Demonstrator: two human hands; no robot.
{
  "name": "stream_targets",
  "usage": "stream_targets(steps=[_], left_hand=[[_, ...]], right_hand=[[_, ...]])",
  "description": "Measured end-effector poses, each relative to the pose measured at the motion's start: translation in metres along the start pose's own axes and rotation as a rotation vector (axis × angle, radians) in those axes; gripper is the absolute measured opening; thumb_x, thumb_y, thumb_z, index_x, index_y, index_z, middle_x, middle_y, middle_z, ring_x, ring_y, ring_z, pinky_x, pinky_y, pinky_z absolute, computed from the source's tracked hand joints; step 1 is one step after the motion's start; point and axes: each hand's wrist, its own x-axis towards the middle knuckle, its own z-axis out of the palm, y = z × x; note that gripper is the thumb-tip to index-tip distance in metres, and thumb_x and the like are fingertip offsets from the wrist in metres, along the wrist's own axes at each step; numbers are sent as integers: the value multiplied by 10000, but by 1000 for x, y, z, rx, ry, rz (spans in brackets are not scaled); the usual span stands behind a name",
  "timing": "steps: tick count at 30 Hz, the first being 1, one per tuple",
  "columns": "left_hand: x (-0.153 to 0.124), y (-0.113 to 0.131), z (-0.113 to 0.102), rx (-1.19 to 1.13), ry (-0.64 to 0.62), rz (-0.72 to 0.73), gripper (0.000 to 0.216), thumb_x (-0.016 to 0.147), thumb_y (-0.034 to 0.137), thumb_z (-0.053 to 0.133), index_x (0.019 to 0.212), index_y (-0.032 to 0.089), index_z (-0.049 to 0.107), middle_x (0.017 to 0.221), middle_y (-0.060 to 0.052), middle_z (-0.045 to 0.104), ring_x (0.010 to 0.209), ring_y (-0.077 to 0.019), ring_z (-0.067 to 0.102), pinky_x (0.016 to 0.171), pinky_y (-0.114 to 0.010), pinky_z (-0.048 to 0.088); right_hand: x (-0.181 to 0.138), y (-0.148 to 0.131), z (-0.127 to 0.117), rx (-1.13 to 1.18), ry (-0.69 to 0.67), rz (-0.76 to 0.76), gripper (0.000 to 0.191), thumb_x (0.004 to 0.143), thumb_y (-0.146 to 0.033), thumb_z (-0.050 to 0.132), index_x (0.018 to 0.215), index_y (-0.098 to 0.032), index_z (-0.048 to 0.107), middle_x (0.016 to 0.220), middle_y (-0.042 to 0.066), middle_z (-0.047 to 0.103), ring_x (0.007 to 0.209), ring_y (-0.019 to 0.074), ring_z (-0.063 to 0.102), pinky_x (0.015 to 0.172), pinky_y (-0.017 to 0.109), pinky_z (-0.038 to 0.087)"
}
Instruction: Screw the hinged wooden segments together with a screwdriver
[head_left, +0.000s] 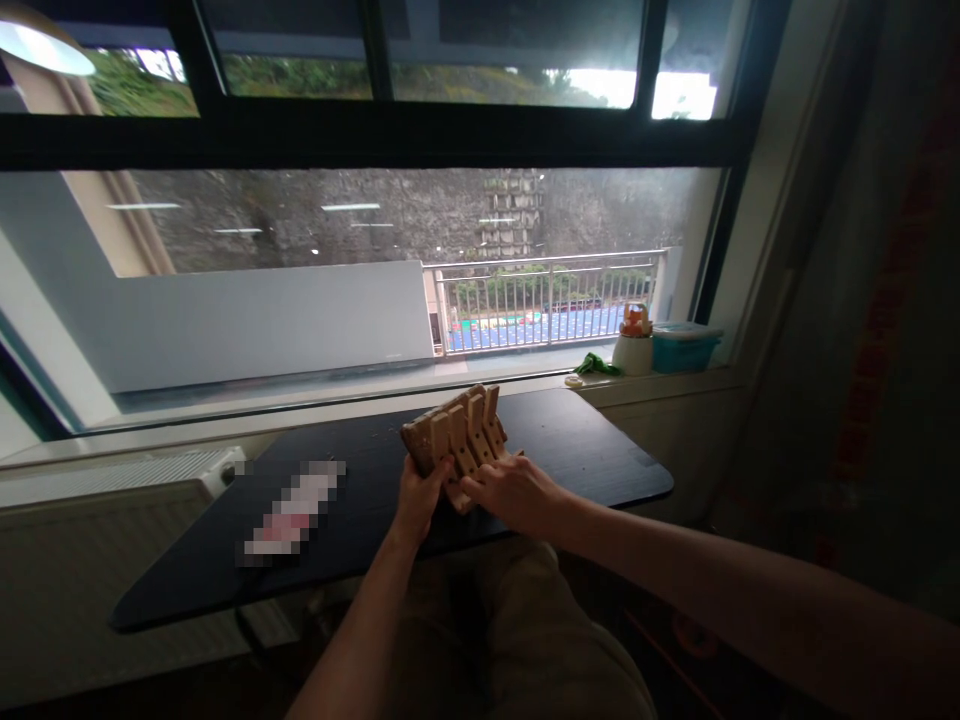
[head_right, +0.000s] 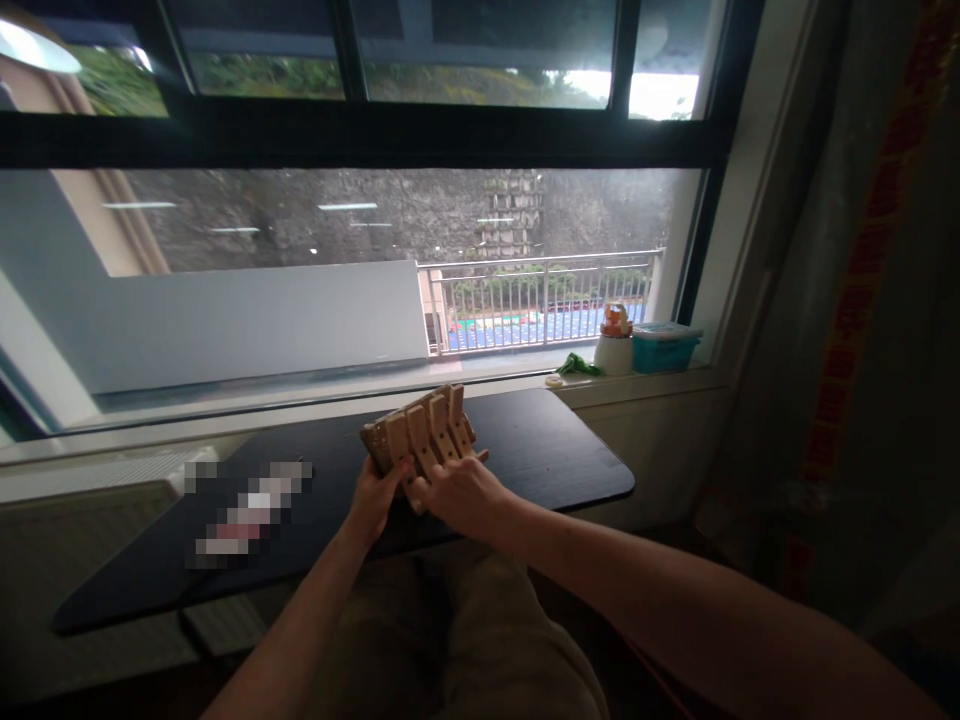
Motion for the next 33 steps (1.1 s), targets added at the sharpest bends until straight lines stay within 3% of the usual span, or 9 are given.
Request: stream_targets(steps=[3,7,9,13,16,21,28,30,33], left_hand=[[0,0,0,-5,5,-6,504,541,331,790,960,157,570,861,-29,655,742,-179,623,707,-338,496],[-2,1,1,-19,-3,1,496,541,327,789,954,158,572,858,-23,653,732,-173,621,695,-330,498],[-2,2,1,-25,-9,6,483,550,327,786,948,159,569,860,-23,652,734,-172,622,689,-325,502],[-1,1,0,-24,1,12,488,558,321,785,962,165,562,893,-29,651,771,-176,624,720,-329,501],[0,0,-1,-12,3,11,494,561,326,785,974,166,567,913,-36,652,789,-181,624,738,-338,497],[1,0,0,-5,-6,2,508,551,336,788,979,165,573,906,-40,657,774,-190,627,724,-344,495],[-1,1,0,-8,6,-11,498,548,323,783,969,168,568,866,-25,656,749,-180,622,730,-338,485],[-1,2,1,-13,9,-15,487,545,315,782,954,165,567,866,-26,653,748,-180,621,732,-340,485],[-2,3,3,-24,16,-15,491,538,308,785,951,165,562,866,-27,650,746,-183,621,724,-346,493]], right_hand=[[0,0,4,3,-6,-46,291,903,-116,361,1106,-159,565,944,130,659,863,232,629,745,358,455],[-4,-7,22,352,90,295,244,883,-244,456,1054,-211,627,940,85,696,888,234,645,788,348,458],[-4,-15,34,414,137,451,295,902,-296,430,1109,-199,616,987,86,699,913,224,649,787,324,470],[0,-23,50,471,165,597,365,940,-303,345,1147,-160,608,1027,76,699,934,160,649,775,239,482],[1,-15,45,474,143,578,346,927,-327,374,1120,-191,628,1028,47,702,929,149,651,761,223,486],[-5,0,18,356,55,387,272,840,-298,521,1083,-238,630,976,67,704,889,236,655,745,331,481],[4,-7,4,21,-24,-26,349,908,-117,340,1192,-145,540,970,167,669,927,267,621,842,465,433],[6,-7,6,109,-15,19,332,894,-129,378,1164,-157,569,943,149,682,898,262,631,851,467,428],[4,-6,15,367,48,242,263,869,-235,464,1055,-201,646,957,103,699,908,246,639,849,398,442]])
